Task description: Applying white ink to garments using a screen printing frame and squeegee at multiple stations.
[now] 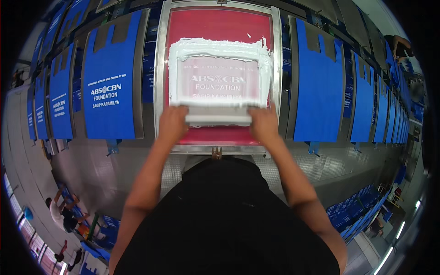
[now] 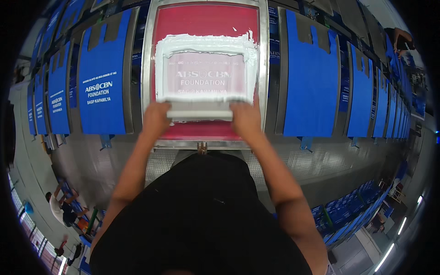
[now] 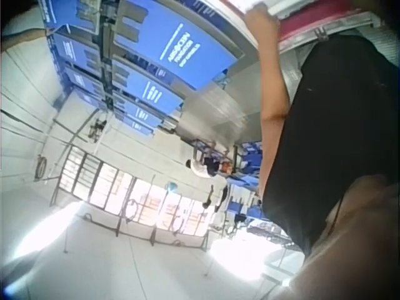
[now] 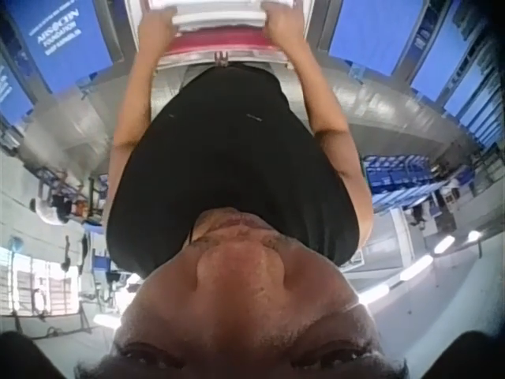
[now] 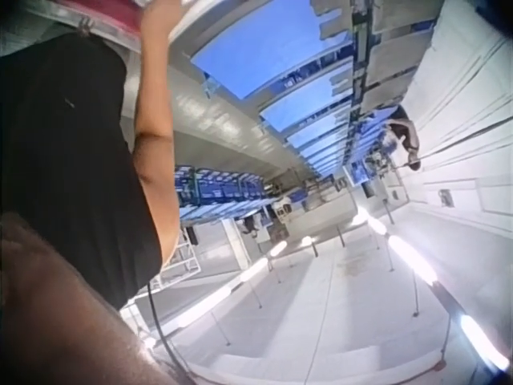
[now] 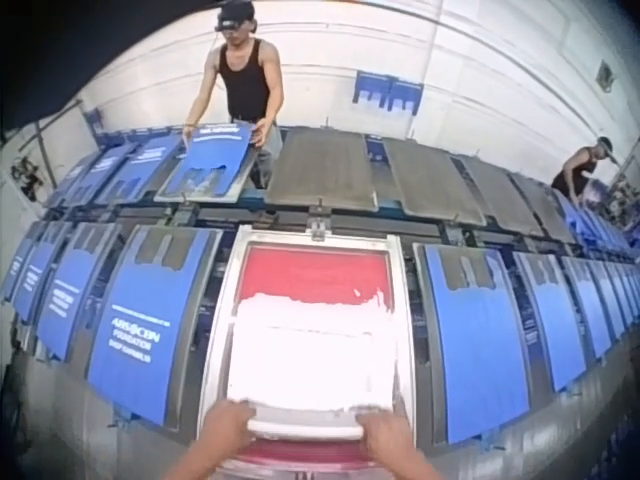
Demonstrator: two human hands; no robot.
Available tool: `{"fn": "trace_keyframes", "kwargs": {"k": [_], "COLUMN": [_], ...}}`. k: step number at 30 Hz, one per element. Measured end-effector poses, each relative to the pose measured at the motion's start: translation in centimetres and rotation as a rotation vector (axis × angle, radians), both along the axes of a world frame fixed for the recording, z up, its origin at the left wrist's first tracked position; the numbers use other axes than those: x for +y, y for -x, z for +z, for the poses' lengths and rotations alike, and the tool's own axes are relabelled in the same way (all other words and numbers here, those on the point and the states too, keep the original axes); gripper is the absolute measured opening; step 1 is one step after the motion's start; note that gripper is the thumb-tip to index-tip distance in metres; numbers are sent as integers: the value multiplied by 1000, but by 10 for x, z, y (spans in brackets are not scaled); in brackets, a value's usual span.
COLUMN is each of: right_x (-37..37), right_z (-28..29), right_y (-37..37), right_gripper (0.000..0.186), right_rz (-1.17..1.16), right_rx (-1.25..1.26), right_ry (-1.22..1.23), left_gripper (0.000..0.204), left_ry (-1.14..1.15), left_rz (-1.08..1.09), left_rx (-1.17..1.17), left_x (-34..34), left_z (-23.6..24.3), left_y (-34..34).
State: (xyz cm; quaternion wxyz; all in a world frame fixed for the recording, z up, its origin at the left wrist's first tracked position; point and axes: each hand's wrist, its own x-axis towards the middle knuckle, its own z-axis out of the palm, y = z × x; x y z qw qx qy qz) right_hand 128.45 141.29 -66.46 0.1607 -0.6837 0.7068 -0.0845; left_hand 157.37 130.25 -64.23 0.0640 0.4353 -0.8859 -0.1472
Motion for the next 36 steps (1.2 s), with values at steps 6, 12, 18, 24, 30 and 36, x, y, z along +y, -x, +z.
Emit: {"fn": "trace_keyframes", "kwargs": {"k": [6,12,18,24,30,36], "right_x": [-169,-210,-245,-252,-248,-181], "right_z": [5,59,34,31,42,66], "right_y": [64,70,111,99,53,19], "right_gripper": [40,52,53,56,51,54], "right_rz": [2,55,118,227,144,76], "right_rx": [155,98,83,-64,35,73], "right_ry": [-56,-70,-39,-145,-51,-147], "left_gripper": [33,50,36,50,44,43], "left_ry": [-12,577,-665,-1360,-1367,-1495], "left_rz": [42,56,208,444,301,332], "left_rx": [-160,67,-55,409,574,576], "left_x": [-158,-170,23,179,179,165], "left_z": [29,44,30,-69,-60,-29], "left_y": [76,50,11,-8,-10,-4]}}
